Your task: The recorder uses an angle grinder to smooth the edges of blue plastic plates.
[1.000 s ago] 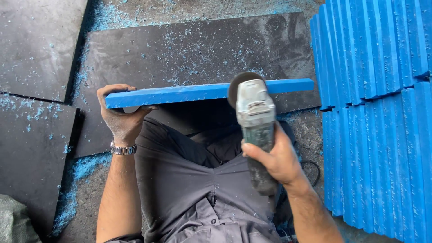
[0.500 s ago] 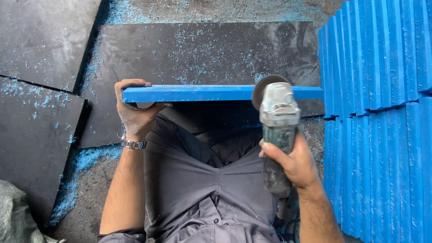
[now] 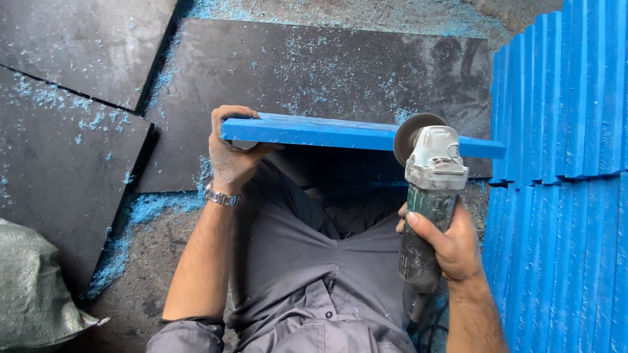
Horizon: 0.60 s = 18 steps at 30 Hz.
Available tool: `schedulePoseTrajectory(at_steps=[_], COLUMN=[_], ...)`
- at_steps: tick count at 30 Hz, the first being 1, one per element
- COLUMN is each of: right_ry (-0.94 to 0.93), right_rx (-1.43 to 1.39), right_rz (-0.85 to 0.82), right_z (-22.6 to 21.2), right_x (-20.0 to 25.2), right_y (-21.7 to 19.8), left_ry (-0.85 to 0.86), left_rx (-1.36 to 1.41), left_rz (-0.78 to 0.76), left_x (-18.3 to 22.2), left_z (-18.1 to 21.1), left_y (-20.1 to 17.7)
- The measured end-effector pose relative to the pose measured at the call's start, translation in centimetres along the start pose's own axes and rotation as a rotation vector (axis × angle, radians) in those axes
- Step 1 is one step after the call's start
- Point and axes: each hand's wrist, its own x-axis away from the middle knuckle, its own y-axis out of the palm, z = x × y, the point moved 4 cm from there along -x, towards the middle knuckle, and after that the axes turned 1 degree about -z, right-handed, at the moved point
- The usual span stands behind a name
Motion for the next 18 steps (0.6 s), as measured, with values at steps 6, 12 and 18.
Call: schedulePoseTrajectory(at_steps=[6,12,18], right_ry=[0.007,-0.279,-0.02], right_rx=[0.15,0.334,0.0], right_rz=[-0.123,-0.255,-0.022], right_z=[-1.2,-2.1,-0.8], right_x=[-1.7,-1.3,0.2], right_y=[7.1,8.0,3.0], left_ry=[0.019,-0.014,-0.018], left_rx=[-0.011,-0.037,0.006], left_rz=[0.004,-0.017,-0.026], left_x=[-0.2,-0.3,-0.4], left_z=[-0.1,0.1,-0.7], left_y=[-0.1,0.1,0.3])
